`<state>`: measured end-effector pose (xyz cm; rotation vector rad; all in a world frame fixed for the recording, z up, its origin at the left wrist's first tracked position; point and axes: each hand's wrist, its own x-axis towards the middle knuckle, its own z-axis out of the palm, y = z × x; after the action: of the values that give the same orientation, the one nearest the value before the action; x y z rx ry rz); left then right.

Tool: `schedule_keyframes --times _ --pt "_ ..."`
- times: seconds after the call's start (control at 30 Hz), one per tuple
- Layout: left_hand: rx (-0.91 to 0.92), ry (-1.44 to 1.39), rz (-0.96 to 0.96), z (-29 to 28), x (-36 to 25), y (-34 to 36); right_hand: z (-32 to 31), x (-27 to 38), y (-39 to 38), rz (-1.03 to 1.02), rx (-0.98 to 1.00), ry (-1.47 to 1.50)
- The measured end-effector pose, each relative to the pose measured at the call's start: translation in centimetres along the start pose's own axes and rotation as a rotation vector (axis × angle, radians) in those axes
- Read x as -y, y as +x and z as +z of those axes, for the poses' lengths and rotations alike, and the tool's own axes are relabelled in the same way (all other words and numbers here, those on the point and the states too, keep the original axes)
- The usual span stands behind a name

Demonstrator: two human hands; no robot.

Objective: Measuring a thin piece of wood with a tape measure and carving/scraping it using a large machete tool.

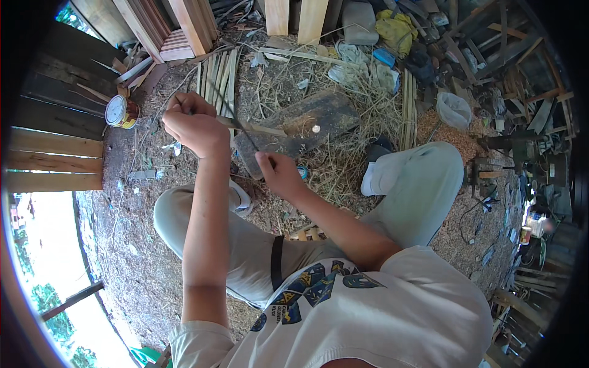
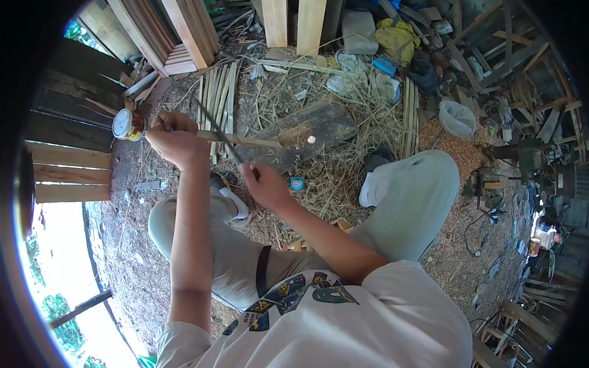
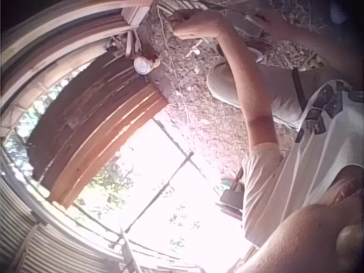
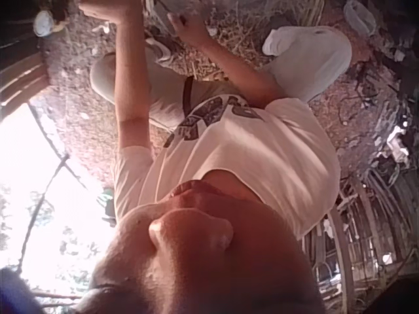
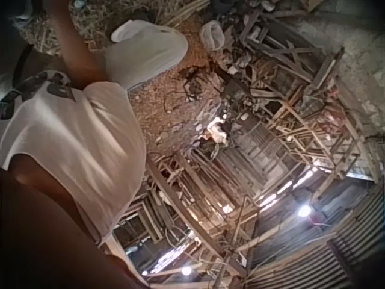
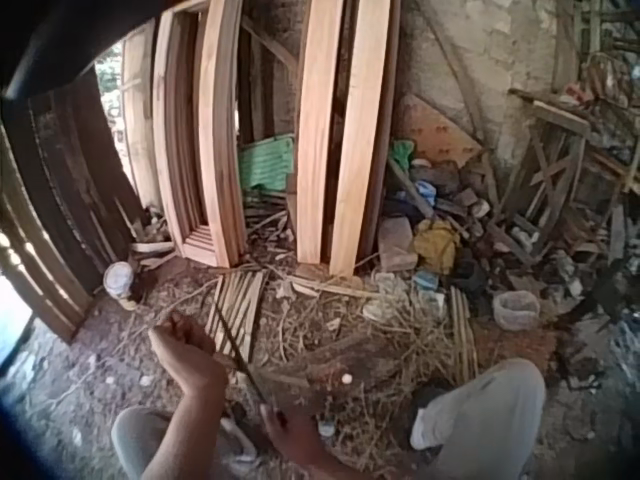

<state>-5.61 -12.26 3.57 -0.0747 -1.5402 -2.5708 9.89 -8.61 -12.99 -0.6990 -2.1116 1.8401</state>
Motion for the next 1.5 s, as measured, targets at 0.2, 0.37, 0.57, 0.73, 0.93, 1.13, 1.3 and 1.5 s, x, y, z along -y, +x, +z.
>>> schedule_keyframes --times 0.2,0.37,0.57,0.73,0.93,1.13,1.3,1.5 --pt "-0.05 0.066 0.001 2.6 0.8 -0.1 -8.4 -22.2 -0.8 0.573 0.199 -0.462" --pt "0.293 -0.16 -0.008 1.4 1.3 -0.4 -3.6 -17.5 -0.5 0.881 -0.006 0.16" --pt "0.59 -0.021 0.067 3.0 0.3 -2.0 -4.4 -11.0 0.6 0.871 -0.03 0.403" --pt "0.774 -0.077 -0.054 2.0 1.2 -1.5 -5.8 -0.5 2.9 0.467 0.104 0.346" --pt "0.706 -0.152 -0.06 1.1 1.4 -2.0 -5.2 0.0 3.3 0.174 0.082 0.053" --pt "0.788 -0.136 -0.058 2.5 2.0 -3.0 -9.0 -19.4 1.5 0.731 0.216 -0.113" --pt "0.839 -0.194 -0.179 1.9 2.1 -1.0 -8.1 -18.7 0.6 0.763 0.205 -0.016" --pt "0.934 -0.254 -0.265 0.3 2.2 1.9 -5.9 -6.4 2.8 0.404 0.052 0.018"
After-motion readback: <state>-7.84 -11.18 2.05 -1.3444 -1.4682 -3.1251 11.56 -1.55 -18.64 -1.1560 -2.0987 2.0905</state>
